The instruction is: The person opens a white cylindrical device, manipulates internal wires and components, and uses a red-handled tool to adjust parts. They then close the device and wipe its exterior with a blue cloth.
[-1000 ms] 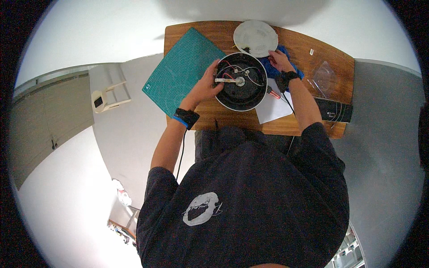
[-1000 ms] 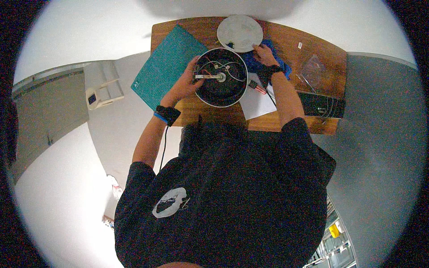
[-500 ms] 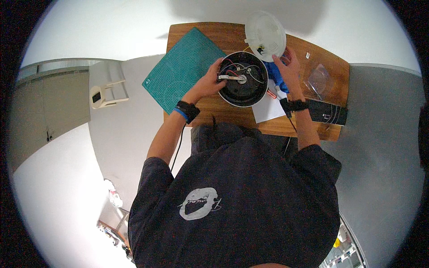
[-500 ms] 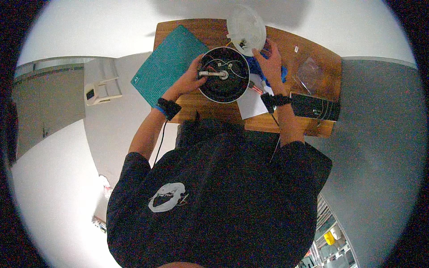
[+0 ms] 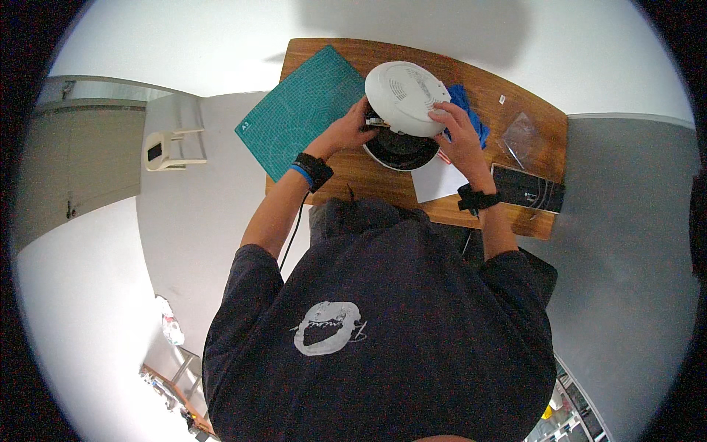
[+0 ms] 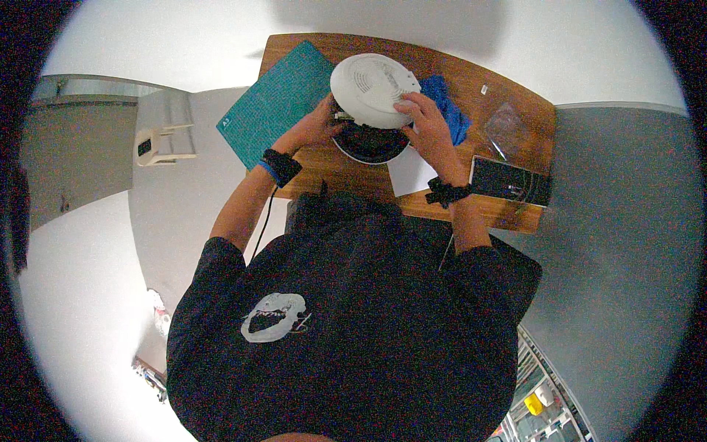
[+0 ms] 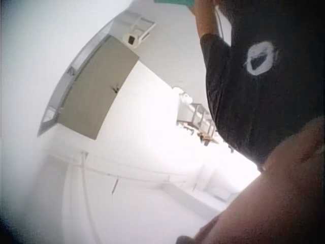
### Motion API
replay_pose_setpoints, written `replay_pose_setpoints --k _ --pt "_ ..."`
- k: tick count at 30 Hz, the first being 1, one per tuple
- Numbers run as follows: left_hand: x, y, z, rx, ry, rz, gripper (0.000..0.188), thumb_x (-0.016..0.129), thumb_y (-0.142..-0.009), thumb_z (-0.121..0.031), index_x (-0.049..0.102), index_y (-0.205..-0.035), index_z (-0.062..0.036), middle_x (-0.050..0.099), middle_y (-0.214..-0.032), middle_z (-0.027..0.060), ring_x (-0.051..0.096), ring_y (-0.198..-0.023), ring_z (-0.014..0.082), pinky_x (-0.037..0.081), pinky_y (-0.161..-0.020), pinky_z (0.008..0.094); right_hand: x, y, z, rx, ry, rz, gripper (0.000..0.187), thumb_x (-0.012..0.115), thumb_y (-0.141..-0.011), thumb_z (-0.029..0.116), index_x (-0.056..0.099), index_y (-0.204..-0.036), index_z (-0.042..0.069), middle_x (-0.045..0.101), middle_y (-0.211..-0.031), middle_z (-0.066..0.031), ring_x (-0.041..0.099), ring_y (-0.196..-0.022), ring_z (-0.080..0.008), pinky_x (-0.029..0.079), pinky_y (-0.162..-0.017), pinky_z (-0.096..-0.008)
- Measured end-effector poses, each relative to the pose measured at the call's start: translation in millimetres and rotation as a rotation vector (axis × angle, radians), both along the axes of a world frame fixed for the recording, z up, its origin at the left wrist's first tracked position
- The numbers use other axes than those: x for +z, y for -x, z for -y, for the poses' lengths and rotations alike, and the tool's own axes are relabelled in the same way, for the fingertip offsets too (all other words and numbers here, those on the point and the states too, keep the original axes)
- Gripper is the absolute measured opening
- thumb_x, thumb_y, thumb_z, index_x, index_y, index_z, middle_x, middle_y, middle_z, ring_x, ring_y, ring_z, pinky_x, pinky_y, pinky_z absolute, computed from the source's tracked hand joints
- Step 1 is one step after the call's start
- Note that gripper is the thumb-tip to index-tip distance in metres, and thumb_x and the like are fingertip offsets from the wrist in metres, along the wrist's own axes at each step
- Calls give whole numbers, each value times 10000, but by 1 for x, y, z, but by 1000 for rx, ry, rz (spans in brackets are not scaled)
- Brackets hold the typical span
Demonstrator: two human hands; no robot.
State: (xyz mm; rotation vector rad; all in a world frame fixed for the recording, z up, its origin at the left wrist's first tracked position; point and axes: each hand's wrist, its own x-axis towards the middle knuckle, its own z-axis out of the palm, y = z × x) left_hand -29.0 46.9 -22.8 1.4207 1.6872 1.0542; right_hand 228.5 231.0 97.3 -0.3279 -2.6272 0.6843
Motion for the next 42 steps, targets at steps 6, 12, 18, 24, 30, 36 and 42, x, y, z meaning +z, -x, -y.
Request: replay_pose_setpoints --k 6,12,18,24,30,36,42 --pt "21 -4 -1 -81 20 133 915 759 -902 -28 197 -1624 -31 341 -1640 208 370 -1511 339 295 -1268 462 9 -9 3 33 -187 86 585 872 -726 108 648 -1263 161 638 -1346 -63 570 -1322 -296 376 -1194 -534" --pt "-2 0 7 -42 -16 -28 946 741 -941 -97 121 -1653 -39 288 -1677 227 317 -1542 352 299 -1261 454 14 -19 12 -17 -168 -48 569 870 -762 136 648 -1285 140 651 -1292 -69 596 -1240 -309 394 -1177 -535" --pt "-7 -5 -5 21 56 -74 947 729 -959 -182 100 -1647 -16 343 -1640 262 342 -1528 380 316 -1248 464 -6 -29 18 -369 309 -223 509 790 -911 110 559 -1357 32 625 -1302 -151 603 -1233 -294 460 -1115 -438" --pt "-41 3 -15 29 -50 -69 976 744 -932 -311 157 -1589 110 396 -1562 343 430 -1460 427 362 -1214 436 -35 -33 -7 -500 616 -325 474 700 -1007 115 484 -1405 -25 588 -1371 -163 590 -1264 -246 491 -1074 -380" --pt "-38 4 -14 25 -59 -13 930 747 -923 -285 206 -1582 85 434 -1534 328 445 -1447 425 369 -1208 440 -37 -34 -3 -479 661 -369 501 710 -1002 123 468 -1412 -33 586 -1364 -181 585 -1278 -273 507 -1071 -396" --pt "-27 -2 -11 40 -71 5 841 729 -917 -168 256 -1591 4 457 -1547 249 441 -1461 356 335 -1238 443 -31 -36 0 -497 718 -350 482 683 -1022 144 469 -1417 -29 587 -1373 -196 578 -1299 -283 508 -1071 -412" --pt "-3 -1 -4 10 -11 77 823 710 -932 -120 249 -1609 -30 424 -1587 220 394 -1498 331 293 -1263 451 -47 -39 -13 -551 689 -491 433 647 -1053 189 495 -1391 -36 635 -1300 -177 619 -1192 -251 505 -1007 -371"
